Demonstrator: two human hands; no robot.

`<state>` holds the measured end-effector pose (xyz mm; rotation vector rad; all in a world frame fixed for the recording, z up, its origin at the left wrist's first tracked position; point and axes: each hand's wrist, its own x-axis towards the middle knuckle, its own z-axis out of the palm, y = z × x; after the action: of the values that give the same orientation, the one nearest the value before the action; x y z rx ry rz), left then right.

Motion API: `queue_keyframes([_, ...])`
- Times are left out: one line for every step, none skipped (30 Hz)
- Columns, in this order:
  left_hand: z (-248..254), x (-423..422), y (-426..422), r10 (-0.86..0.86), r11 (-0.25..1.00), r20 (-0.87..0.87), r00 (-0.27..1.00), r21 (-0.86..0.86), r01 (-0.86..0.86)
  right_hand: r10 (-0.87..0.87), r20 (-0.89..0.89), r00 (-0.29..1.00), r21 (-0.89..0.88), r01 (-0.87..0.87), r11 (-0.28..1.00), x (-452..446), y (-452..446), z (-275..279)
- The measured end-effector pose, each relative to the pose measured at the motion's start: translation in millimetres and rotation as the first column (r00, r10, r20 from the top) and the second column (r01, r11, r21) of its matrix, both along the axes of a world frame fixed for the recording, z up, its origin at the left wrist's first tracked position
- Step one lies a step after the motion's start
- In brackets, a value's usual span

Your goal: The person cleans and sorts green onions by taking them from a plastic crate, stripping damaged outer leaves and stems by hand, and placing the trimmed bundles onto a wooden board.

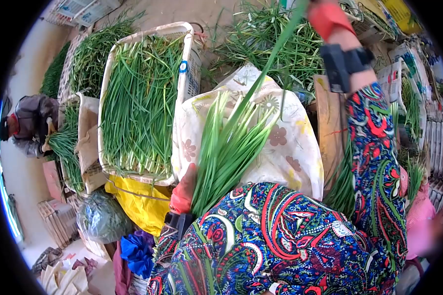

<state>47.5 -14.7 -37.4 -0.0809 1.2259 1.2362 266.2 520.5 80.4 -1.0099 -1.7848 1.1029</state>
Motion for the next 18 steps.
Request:
queue_keyframes([2.6, 2.1, 2.7, 0.049, 0.999, 0.038, 0.998, 0.022, -0.05, 0.034, -0.123, 0.992, -0.138, -0.051, 0.989, -23.0, -24.7, 13.1])
queue_keyframes([-6.8, -2.9, 0.2, 0.018, 1.0, -0.02, 1.0, 0.024, -0.017, 0.083, -0.205, 0.975, -0.195, -0.124, 0.973, -44.8, -48.4, 27.0])
queue_keyframes([-9.9, -5.0, -2.3, -0.003, 1.0, -0.055, 0.998, 0.021, 0.004, 0.149, -0.273, 0.951, -0.21, -0.21, 0.955, -65.6, -73.7, 43.7])
queue_keyframes([-13.1, -7.0, -4.8, -0.023, 1.0, -0.089, 0.996, 0.016, 0.025, 0.212, -0.334, 0.918, -0.209, -0.291, 0.934, -87.0, -99.0, 61.4])
queue_keyframes([-5.1, -5.2, -4.1, -0.041, 0.999, -0.1, 0.994, 0.011, 0.043, 0.269, -0.391, 0.88, -0.192, -0.364, 0.911, -106.8, -125.3, 80.8])
queue_keyframes([4.3, -2.8, -1.2, -0.06, 0.998, -0.109, 0.992, 0.007, 0.061, 0.317, -0.443, 0.839, -0.169, -0.425, 0.889, -124.1, -149.0, 100.4])
queue_keyframes([19.5, 0.5, 4.6, -0.069, 0.997, -0.097, 0.993, 0.009, 0.07, 0.35, -0.488, 0.8, -0.146, -0.47, 0.871, -140.1, -171.4, 117.9])
queue_keyframes([40.5, 5.1, 14.2, -0.08, 0.997, -0.085, 0.993, 0.013, 0.081, 0.372, -0.528, 0.764, -0.123, -0.502, 0.856, -153.7, -190.5, 135.1])
queue_keyframes([60.2, 10.6, 24.3, -0.091, 0.995, -0.071, 0.993, 0.02, 0.093, 0.379, -0.558, 0.738, -0.109, -0.518, 0.849, -166.1, -206.5, 148.0])
queue_keyframes([76.1, 17.2, 33.0, -0.094, 0.995, -0.132, 0.987, -0.001, 0.095, 0.373, -0.587, 0.718, -0.106, -0.525, 0.844, -175.8, -219.7, 156.5])
queue_keyframes([76.2, 16.4, 34.1, -0.075, 0.997, -0.093, 0.993, -0.001, 0.076, 0.35, -0.598, 0.721, -0.117, -0.511, 0.852, -184.2, -228.7, 158.6])
queue_keyframes([76.0, 15.1, 33.1, -0.053, 0.999, -0.051, 0.997, 0.0, 0.054, 0.324, -0.576, 0.751, -0.127, -0.473, 0.872, -190.7, -235.5, 151.9])
queue_keyframes([74.8, 14.2, 31.2, -0.028, 1.0, -0.006, 1.0, 0.0, 0.028, 0.329, -0.487, 0.809, -0.069, -0.411, 0.909, -195.5, -236.9, 134.0])
queue_keyframes([60.4, 10.8, 25.2, -0.012, 1.0, 0.048, 0.999, 0.029, 0.011, 0.386, -0.228, 0.894, 0.415, -0.269, 0.869, -194.3, -236.5, 94.7])
queue_keyframes([46.0, 7.4, 19.1, 0.001, 0.998, 0.103, 0.995, 0.056, -0.007, 0.398, -0.219, 0.891, 0.276, -0.335, 0.901, -193.3, -233.2, 58.3])
queue_keyframes([52.8, 6.8, 22.2, -0.005, 0.997, 0.155, 0.988, 0.077, -0.007, 0.403, -0.21, 0.891, 0.13, -0.383, 0.914, -188.1, -239.4, 41.4])
queue_keyframes([55.4, 6.2, 22.7, -0.013, 0.995, 0.205, 0.979, 0.097, -0.007, 0.298, -0.429, 0.852, -0.595, -0.515, 0.617, -175.0, -259.0, 41.2])
queue_keyframes([38.5, 0.7, 13.5, -0.009, 0.984, 0.246, 0.969, 0.174, -0.035, 0.308, -0.435, 0.846, -0.606, -0.528, 0.595, -165.8, -265.8, 21.1])
